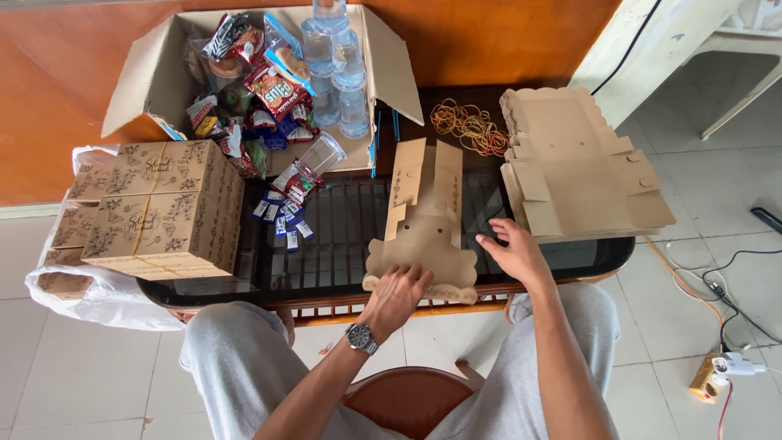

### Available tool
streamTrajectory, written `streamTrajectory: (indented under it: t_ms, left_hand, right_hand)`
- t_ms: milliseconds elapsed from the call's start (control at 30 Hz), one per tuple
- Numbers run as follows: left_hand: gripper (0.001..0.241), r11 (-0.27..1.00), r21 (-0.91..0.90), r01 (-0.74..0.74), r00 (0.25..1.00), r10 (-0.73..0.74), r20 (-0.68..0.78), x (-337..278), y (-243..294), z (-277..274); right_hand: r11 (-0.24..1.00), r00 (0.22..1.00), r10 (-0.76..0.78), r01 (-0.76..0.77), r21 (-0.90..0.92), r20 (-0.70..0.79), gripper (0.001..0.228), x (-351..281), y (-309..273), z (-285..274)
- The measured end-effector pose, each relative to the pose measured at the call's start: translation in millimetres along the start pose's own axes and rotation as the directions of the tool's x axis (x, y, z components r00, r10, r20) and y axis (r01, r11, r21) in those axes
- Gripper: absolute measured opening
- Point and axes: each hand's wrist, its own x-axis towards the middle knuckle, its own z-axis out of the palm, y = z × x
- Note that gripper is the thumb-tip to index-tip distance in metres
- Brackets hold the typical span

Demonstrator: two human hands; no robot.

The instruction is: Folding a cardboard box and filling it with snack packets and a small bottle.

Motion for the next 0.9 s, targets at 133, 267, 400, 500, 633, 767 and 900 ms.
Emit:
streamTrajectory:
  t_ms: [133,267,400,500,633,767,900]
  left_hand:
    - [0.006,0.999,0.05,0.001,0.997,0.003,-0.077,5.3,7.0,2.6]
    - [0.011,0.996,0.075,0.05,0.985,-0.037,-0.167,11.6,17.2,-5.2]
    - [0.014,0.996,0.046,0.082,0.983,-0.073,-0.17,21.1,19.0,-2.4]
    - [0.014,0.994,0.071,0.087,0.975,-0.07,-0.21,25.3,19.8,4.6]
    - [0.012,0.997,0.071,0.039,0.977,-0.023,-0.214,24.6,21.5,10.2]
    - [0.006,0.994,0.01,-0.106,0.965,0.106,-0.24,25.6,29.4,29.4]
    - [0.024,0.995,0.009,-0.097,0.975,0.097,-0.201,25.1,43.4,12.2]
  right_hand:
    - [0.992,0.999,-0.034,0.036,-0.119,0.016,0.052,-11.3,-6.1,5.2]
    - [0.971,0.987,-0.137,0.151,-0.187,0.083,0.042,-14.9,0.7,10.0]
    - [0.935,0.965,-0.235,0.256,-0.245,0.113,0.022,-16.4,12.2,18.2]
    - [0.903,0.974,-0.205,0.227,-0.366,0.099,0.02,-9.6,28.2,29.3]
    - [0.904,0.988,-0.136,0.153,-0.4,0.07,0.018,-7.3,43.7,39.7]
    - [0.895,0.997,-0.08,0.079,-0.439,0.017,0.02,-9.6,46.7,41.1]
    - [0.93,0.997,-0.05,0.026,-0.366,-0.058,0.021,-6.9,65.2,41.7]
